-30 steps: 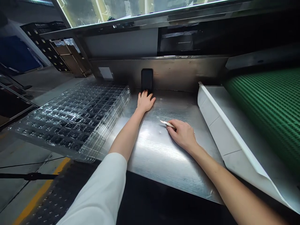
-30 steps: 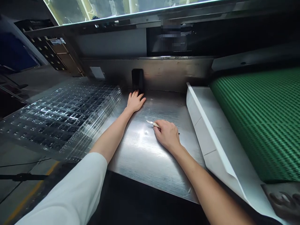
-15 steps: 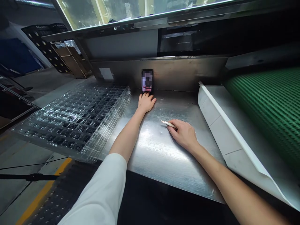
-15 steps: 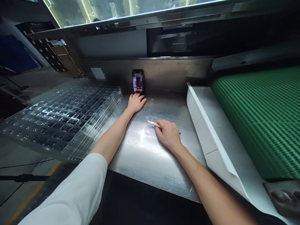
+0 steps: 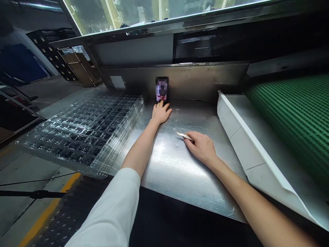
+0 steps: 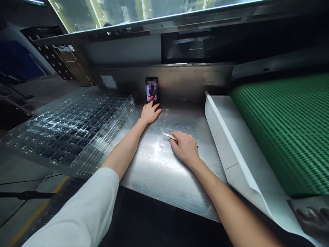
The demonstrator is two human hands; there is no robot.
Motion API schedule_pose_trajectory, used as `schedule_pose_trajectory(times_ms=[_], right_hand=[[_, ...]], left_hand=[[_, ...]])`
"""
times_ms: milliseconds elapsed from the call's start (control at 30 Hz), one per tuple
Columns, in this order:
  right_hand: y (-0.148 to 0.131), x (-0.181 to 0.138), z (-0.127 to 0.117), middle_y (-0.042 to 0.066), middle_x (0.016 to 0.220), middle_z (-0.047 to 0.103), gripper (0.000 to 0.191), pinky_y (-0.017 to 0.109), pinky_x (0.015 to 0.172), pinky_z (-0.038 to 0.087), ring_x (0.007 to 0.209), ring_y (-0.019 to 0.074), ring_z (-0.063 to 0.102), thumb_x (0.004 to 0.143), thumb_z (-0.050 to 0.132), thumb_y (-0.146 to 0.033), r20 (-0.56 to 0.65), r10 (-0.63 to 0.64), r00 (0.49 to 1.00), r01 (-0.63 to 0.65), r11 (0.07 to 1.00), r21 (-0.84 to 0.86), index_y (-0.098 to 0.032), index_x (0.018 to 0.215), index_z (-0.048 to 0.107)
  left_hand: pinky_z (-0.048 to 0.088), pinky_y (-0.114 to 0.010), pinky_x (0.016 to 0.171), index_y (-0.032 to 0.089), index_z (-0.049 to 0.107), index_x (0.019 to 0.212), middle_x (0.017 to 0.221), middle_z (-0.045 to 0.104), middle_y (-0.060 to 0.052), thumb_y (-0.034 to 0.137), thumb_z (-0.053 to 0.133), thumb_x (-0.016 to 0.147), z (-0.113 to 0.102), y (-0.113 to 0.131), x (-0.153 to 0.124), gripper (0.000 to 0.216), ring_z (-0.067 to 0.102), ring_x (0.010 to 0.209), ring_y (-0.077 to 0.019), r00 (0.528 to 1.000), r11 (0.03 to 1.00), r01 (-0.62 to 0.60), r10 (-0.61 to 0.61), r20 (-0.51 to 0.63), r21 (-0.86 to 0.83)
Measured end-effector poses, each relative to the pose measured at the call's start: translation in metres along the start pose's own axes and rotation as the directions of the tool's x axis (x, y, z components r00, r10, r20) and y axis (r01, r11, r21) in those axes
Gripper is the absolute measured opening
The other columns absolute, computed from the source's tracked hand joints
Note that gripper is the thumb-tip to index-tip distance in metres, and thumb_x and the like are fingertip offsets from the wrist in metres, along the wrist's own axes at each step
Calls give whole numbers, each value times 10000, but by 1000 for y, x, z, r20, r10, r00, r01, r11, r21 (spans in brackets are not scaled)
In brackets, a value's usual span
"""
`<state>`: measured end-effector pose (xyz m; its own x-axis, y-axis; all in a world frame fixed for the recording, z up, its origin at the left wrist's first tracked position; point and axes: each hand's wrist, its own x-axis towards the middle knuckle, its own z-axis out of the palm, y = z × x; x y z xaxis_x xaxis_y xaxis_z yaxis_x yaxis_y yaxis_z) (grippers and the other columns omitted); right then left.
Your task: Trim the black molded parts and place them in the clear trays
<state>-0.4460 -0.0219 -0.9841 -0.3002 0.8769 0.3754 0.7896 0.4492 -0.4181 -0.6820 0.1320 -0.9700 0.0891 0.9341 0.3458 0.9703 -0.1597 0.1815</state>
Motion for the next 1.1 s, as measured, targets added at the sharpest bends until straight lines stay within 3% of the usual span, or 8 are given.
schedule_pose_trajectory(times_ms=[167, 300, 367, 433, 533, 633, 1100], right_hand=[[1, 0, 1, 20, 952, 750, 193, 323, 722, 347, 886, 227, 651, 958, 560, -283, -2, -16, 1000, 16, 1000, -5, -243, 1010, 741], [2, 0, 0, 24, 967, 754, 192, 318, 721, 349, 892, 227, 654, 958, 559, -282, 0, -18, 1000, 18, 1000, -11, -245, 1007, 740], [2, 0, 0, 25, 965, 754, 191, 317, 720, 349, 889, 228, 654, 957, 559, -281, 2, -18, 1000, 18, 1000, -11, -246, 1009, 739], [2, 0, 0, 26, 957, 751, 190, 318, 717, 347, 884, 228, 654, 958, 559, -285, 1, -20, 1000, 20, 1000, -11, -246, 1009, 738], [2, 0, 1, 30, 946, 746, 195, 318, 708, 347, 874, 225, 652, 961, 556, -294, -5, -27, 1000, 27, 1000, -9, -246, 1008, 740], [3, 0, 1, 31, 947, 746, 202, 319, 713, 353, 877, 224, 653, 959, 551, -289, -8, -31, 999, 31, 999, -11, -248, 1011, 742], [2, 0, -1, 28, 944, 744, 208, 324, 709, 359, 865, 222, 650, 957, 536, -295, 12, -20, 1000, 20, 1000, 4, -244, 1001, 733]], left_hand=[[235, -528, 1313, 260, 597, 1539, 1725, 365, -135, 558, 437, 1065, 1, -1, 3, 582, 404, 1544, -341, 991, 991, 133, -132, 21, -30], [246, -533, 1303, 174, 553, 1568, 1703, 376, -204, 524, 464, 1055, 3, -3, 5, 627, 401, 1544, -379, 952, 952, 299, -302, -51, -64], [218, -528, 1317, 178, 576, 1544, 1709, 370, -191, 481, 495, 1047, 4, -3, 4, 587, 376, 1559, -365, 961, 966, 247, -254, -111, -69], [198, -516, 1329, 205, 629, 1488, 1714, 372, -160, 439, 520, 1039, 5, -2, 2, 518, 370, 1558, -341, 981, 992, 112, -120, -151, -60], [232, -502, 1320, 206, 717, 1367, 1693, 411, -150, 414, 516, 1042, 6, -2, 1, 435, 407, 1529, -327, 991, 998, -10, 2, -135, -62], [285, -493, 1294, 192, 762, 1290, 1646, 470, -165, 424, 500, 1050, 7, -2, 2, 424, 452, 1487, -329, 994, 998, 5, -11, -106, -59], [350, -474, 1224, 221, 735, 1357, 1602, 521, -156, 457, 460, 1068, 2, 3, -1, 464, 505, 1406, -324, 997, 998, 65, -64, -51, 5]])
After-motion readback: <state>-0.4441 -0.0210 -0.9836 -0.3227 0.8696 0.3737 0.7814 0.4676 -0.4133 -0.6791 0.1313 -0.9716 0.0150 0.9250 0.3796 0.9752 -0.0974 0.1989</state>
